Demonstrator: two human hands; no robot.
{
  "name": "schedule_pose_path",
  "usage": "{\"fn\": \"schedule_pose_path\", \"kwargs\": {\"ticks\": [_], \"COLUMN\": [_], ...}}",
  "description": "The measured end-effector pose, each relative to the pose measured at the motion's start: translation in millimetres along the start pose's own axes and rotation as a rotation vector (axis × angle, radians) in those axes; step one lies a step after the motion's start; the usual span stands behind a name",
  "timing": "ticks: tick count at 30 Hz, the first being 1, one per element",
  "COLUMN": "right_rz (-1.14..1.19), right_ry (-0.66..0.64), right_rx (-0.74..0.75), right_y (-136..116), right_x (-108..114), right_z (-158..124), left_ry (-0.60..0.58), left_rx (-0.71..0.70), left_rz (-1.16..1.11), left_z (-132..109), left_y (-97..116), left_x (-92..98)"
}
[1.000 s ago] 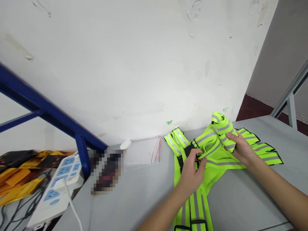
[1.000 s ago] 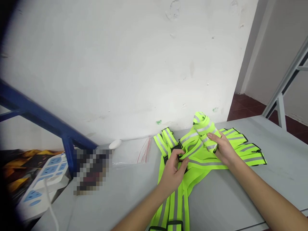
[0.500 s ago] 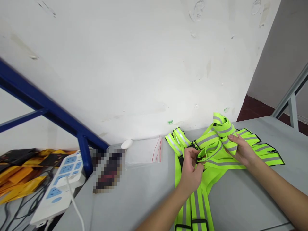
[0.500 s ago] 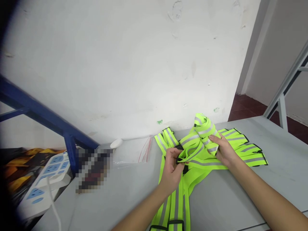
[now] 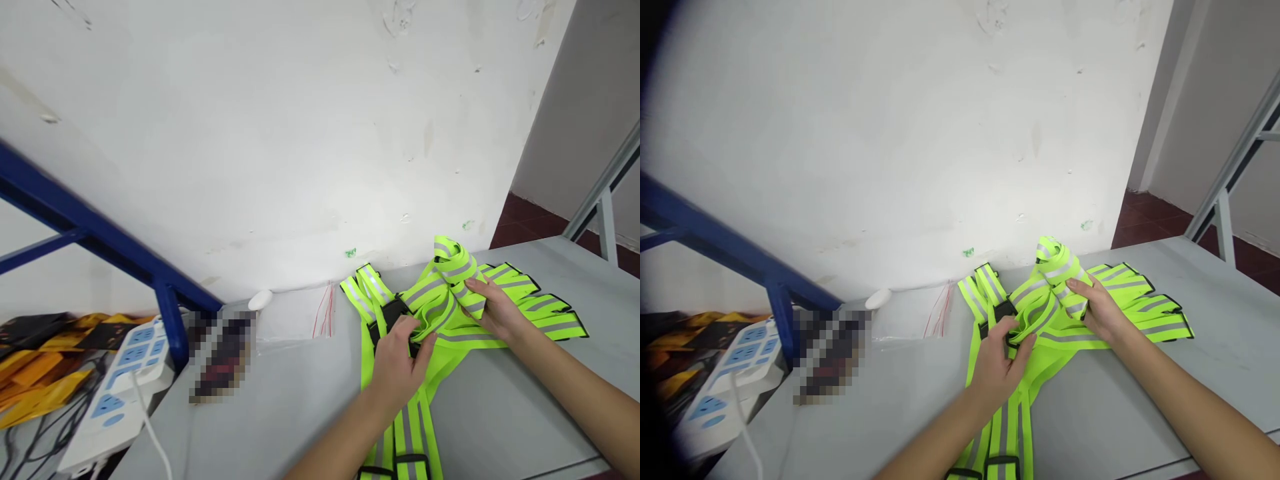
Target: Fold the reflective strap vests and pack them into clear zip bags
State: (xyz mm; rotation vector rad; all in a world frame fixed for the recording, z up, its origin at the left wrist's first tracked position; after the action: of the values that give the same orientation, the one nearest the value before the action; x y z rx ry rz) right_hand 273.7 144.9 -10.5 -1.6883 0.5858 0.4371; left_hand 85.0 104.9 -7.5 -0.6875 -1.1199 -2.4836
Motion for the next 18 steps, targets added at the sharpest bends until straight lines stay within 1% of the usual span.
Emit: {"fn": "schedule_pose_path", "kwargs": {"ticks": [2, 3, 5, 7, 11, 12, 14, 18], "right_rz": [0.008, 0.012, 0.018, 0.021, 0.015, 0.009, -0.001, -0.006], "right_ry": [0.004, 0.002, -0.002, -0.010, -0.061, -0.078, -0.107, -0.130], "right_rx": [0.011, 0.016, 0.026, 0.026, 0.007, 0.005, 0.005, -0.005], "right_y": [-1.8, -2.7, -4.4, -4.8, -1.7, -0.6, 1.6, 5.0], "right_x": [-0.7, -0.7, 0.3, 1.5, -0.3, -1.8, -5.1, -10.6], "right_z": [-0.4, -0.2, 0.7, 1.7, 1.3, 0.6, -1.0, -4.6], "left_ry": [-0.007, -0.024, -0.069, -0.148, -0.357, -0.387, -0.391, -0.337], "left_rx": [-0.131, -0.159, -0.164, -0.119, 0.037, 0.059, 0.083, 0.086], "left_rz": [0.115, 0.159, 0.215, 0.198, 0.089, 0.072, 0.037, -0.063], "left_z": [-0.7, -0.8, 0.0, 2.3, 7.0, 7.9, 9.7, 11.0], "left_y": [3.9, 4.7, 6.3, 8.4, 9.8, 9.8, 8.8, 4.4], "left_x": [-1.1, -2.2, -3.9, -5.4, -8.8, -8.9, -7.3, -4.5]}}
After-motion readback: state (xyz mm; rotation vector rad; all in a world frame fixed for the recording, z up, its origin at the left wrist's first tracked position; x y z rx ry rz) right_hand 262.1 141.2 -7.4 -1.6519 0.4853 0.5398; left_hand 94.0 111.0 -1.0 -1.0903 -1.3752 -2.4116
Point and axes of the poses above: each hand's wrist, its own z-axis towards the middle knuckle, its own x-axis out of the back of the hand, y = z × x, the point moved 6 cm from there along z, towards the middle knuckle, and after that the axes turned 7 degrees about z, right-handed, at the moved point
